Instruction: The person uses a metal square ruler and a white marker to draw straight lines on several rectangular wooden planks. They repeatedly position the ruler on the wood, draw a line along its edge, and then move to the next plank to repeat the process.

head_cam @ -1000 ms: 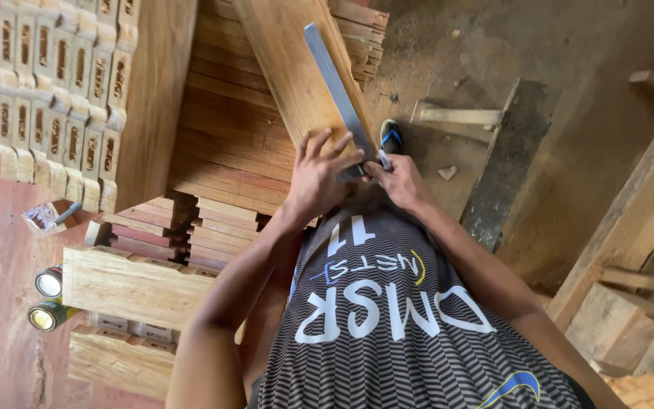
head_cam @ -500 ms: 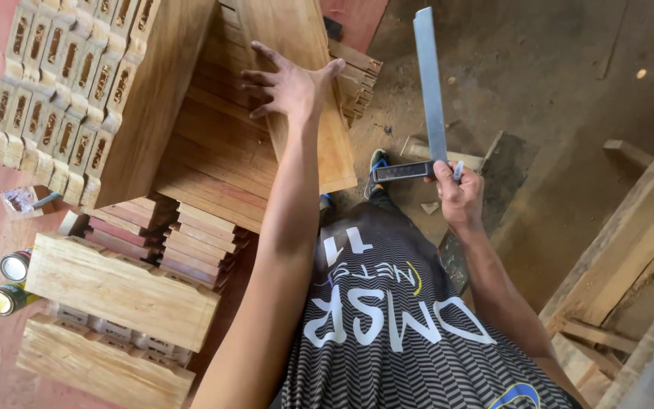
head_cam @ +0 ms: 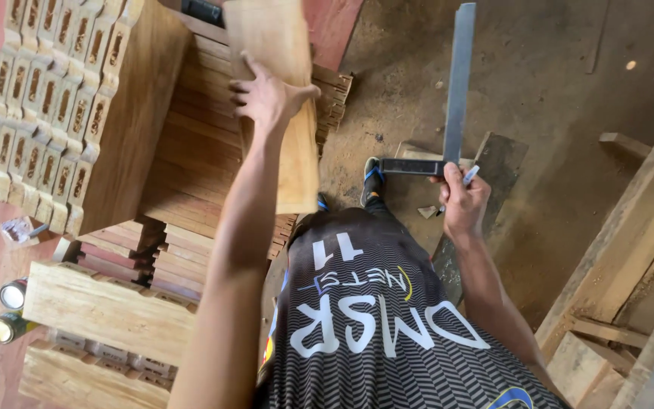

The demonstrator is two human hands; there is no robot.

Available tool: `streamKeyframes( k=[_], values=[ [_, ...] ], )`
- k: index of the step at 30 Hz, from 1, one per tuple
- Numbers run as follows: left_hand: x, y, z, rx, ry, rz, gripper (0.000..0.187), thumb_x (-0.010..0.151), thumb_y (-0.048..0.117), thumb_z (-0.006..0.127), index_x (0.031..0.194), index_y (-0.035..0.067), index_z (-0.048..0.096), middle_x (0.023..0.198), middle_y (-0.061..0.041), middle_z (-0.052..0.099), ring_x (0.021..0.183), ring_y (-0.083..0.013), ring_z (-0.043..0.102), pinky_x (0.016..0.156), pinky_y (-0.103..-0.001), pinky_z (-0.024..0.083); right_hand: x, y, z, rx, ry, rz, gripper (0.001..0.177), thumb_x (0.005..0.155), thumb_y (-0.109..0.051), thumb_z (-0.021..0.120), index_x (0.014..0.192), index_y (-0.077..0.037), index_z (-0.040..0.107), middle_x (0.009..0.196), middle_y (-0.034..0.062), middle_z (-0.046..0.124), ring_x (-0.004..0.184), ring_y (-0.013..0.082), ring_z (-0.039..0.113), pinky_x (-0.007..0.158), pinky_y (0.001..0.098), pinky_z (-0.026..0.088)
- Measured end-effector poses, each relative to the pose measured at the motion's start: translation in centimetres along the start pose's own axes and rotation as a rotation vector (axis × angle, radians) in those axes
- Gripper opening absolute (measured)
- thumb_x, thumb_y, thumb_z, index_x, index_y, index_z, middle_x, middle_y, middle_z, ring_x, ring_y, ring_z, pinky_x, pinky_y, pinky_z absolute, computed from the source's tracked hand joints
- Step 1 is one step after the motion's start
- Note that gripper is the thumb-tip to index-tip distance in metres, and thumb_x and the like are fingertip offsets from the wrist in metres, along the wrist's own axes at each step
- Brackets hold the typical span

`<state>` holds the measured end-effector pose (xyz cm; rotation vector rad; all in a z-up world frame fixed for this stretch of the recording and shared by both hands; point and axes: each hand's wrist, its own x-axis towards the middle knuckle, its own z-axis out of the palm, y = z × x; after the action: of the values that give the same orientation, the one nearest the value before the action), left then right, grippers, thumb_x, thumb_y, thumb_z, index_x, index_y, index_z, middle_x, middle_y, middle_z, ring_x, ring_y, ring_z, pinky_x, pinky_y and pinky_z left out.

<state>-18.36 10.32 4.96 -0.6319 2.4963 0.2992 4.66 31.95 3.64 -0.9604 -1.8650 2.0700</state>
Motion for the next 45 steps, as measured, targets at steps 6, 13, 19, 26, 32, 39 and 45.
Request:
streamKeyframes(
  k=[6, 13, 19, 26, 32, 39, 45],
  values=[
    [-2.2, -0.2, 0.2, 0.437, 0.213, 0.801, 0.144, 0.039, 0.072, 0.086, 0.142, 0.015, 0.002, 0.129, -0.039, 0.021, 0.113, -0.0497, 0.033, 0.083, -0.058, 0.034, -1.5, 0.9, -2.6, 0.091, 0.199, -0.110, 0.021, 0.091, -0.019, 0.055, 0.071, -0.012, 0.055, 0.065, 0.0060, 0.061, 0.039, 0.0015, 0.039, 0.033, 0.0168, 0.026],
    [-3.2, -3.0, -1.8, 1.052, 0.306, 1.877, 0.119, 0.050, 0.055, 0.072, 0.141, 0.036, -0.003, 0.136, -0.031, 0.027, 0.126, -0.0447, 0.029, 0.103, -0.054, 0.019, -4.5, 0.7, -3.3, 0.169, 0.545, -0.068, 0.022, 0.094, -0.016, 0.053, 0.073, -0.011, 0.052, 0.067, 0.0088, 0.062, 0.041, 0.0027, 0.039, 0.033, 0.0149, 0.023],
    [3.3, -4.5, 1.2, 1.454, 0.436, 2.053, 0.082, 0.076, 0.040, 0.057, 0.137, 0.048, 0.004, 0.141, -0.016, 0.029, 0.132, -0.0352, 0.024, 0.109, -0.048, 0.013, -8.0, 3.2, -1.9, 0.146, 0.607, -0.104, 0.021, 0.096, -0.015, 0.050, 0.077, -0.007, 0.053, 0.068, 0.0117, 0.060, 0.042, 0.0034, 0.038, 0.033, 0.0117, 0.023],
    [5.6, -6.5, 0.0, 1.575, 0.373, 2.031, 0.084, 0.077, 0.040, 0.061, 0.138, 0.046, 0.003, 0.147, -0.014, 0.013, 0.136, -0.0322, 0.017, 0.111, -0.042, 0.011, -10.7, 3.2, 2.3, 0.159, 0.514, -0.056, 0.021, 0.096, -0.014, 0.047, 0.077, -0.007, 0.052, 0.068, 0.0107, 0.059, 0.043, 0.0020, 0.037, 0.034, 0.0102, 0.023],
    [2.6, -7.7, 1.0, 0.877, 0.017, 1.702, 0.078, 0.066, 0.018, 0.071, 0.137, 0.024, 0.038, 0.141, -0.025, 0.025, 0.133, -0.0458, 0.015, 0.109, -0.056, 0.006, -10.7, 2.6, 5.7, -0.059, 0.260, -0.153, 0.022, 0.094, -0.017, 0.055, 0.074, -0.008, 0.058, 0.054, 0.0042, 0.051, 0.041, 0.0031, 0.034, 0.036, 0.0135, 0.024],
    [-10.0, -11.4, -1.5, -0.937, -0.543, 1.160, 0.039, 0.096, 0.036, 0.044, 0.131, 0.020, 0.043, 0.084, -0.014, 0.061, 0.086, -0.0258, 0.063, 0.074, -0.046, 0.048, -8.3, 6.1, 12.0, -0.197, -0.127, -0.336, 0.013, 0.085, -0.017, 0.066, 0.079, -0.005, 0.067, 0.065, 0.0122, 0.060, 0.071, 0.0186, 0.062, 0.053, 0.0218, 0.039],
    [-7.5, -17.7, -1.1, -1.046, -0.457, 0.875, 0.011, 0.093, 0.019, 0.050, 0.095, 0.011, 0.056, 0.061, -0.004, 0.060, 0.054, -0.0128, 0.061, 0.049, -0.025, 0.050, -8.4, -3.4, 14.3, -0.471, -0.655, -0.267, 0.021, 0.073, -0.003, 0.057, 0.090, -0.008, 0.068, 0.072, 0.0135, 0.064, 0.066, 0.0258, 0.061, 0.060, 0.0323, 0.049]
  ],
)
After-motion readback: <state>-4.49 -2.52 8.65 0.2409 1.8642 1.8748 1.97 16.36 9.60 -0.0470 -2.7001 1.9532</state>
